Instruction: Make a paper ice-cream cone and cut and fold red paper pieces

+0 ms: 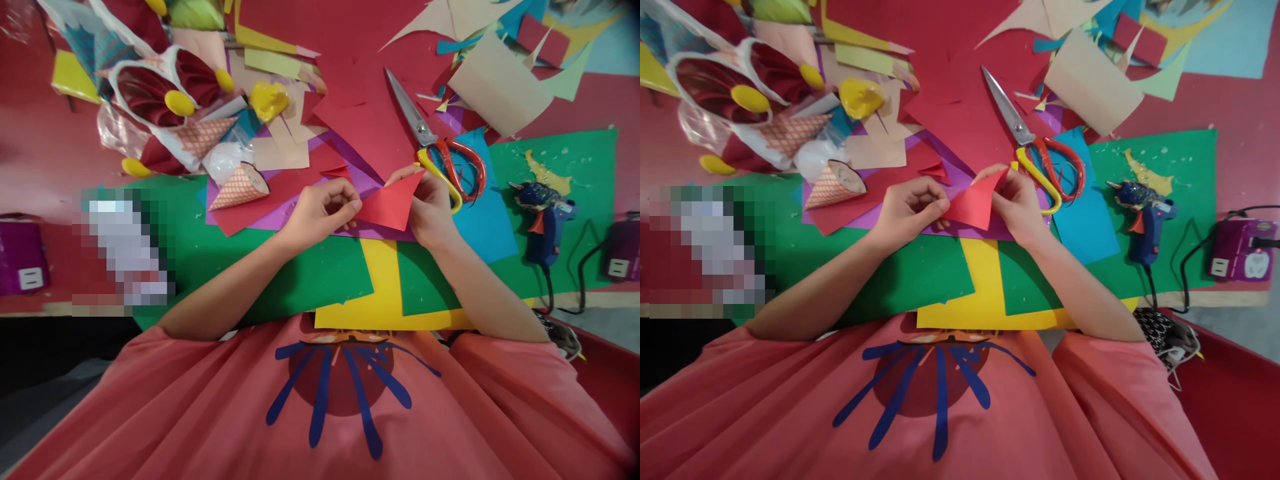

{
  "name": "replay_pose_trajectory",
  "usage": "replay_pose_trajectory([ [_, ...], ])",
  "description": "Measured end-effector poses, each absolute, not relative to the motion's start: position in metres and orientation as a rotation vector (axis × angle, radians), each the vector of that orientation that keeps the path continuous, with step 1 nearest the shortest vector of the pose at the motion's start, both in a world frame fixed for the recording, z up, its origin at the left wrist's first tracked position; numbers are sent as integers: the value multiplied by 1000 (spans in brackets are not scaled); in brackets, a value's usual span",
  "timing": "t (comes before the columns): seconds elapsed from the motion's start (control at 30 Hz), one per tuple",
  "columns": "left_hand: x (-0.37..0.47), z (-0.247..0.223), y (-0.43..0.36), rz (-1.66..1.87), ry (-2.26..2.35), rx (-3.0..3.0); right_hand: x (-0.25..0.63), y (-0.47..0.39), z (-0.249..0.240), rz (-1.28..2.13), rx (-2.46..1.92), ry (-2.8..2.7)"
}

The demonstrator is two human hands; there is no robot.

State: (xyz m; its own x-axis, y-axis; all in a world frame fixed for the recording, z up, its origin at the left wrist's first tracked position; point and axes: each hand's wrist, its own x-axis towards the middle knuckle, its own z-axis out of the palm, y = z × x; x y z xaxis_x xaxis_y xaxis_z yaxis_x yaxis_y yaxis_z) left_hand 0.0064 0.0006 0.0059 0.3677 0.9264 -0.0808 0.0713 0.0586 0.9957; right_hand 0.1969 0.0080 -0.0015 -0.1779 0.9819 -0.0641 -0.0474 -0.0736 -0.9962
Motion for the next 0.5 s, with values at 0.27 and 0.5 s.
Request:
replay_pose_trajectory([
  [0.27, 6, 11, 1, 790, 990, 1589, 196, 8, -6, 1471, -1120, -1224],
  [0.5, 6, 12, 1, 704, 925, 1619, 193, 3, 2, 1555, -1057, -1380],
])
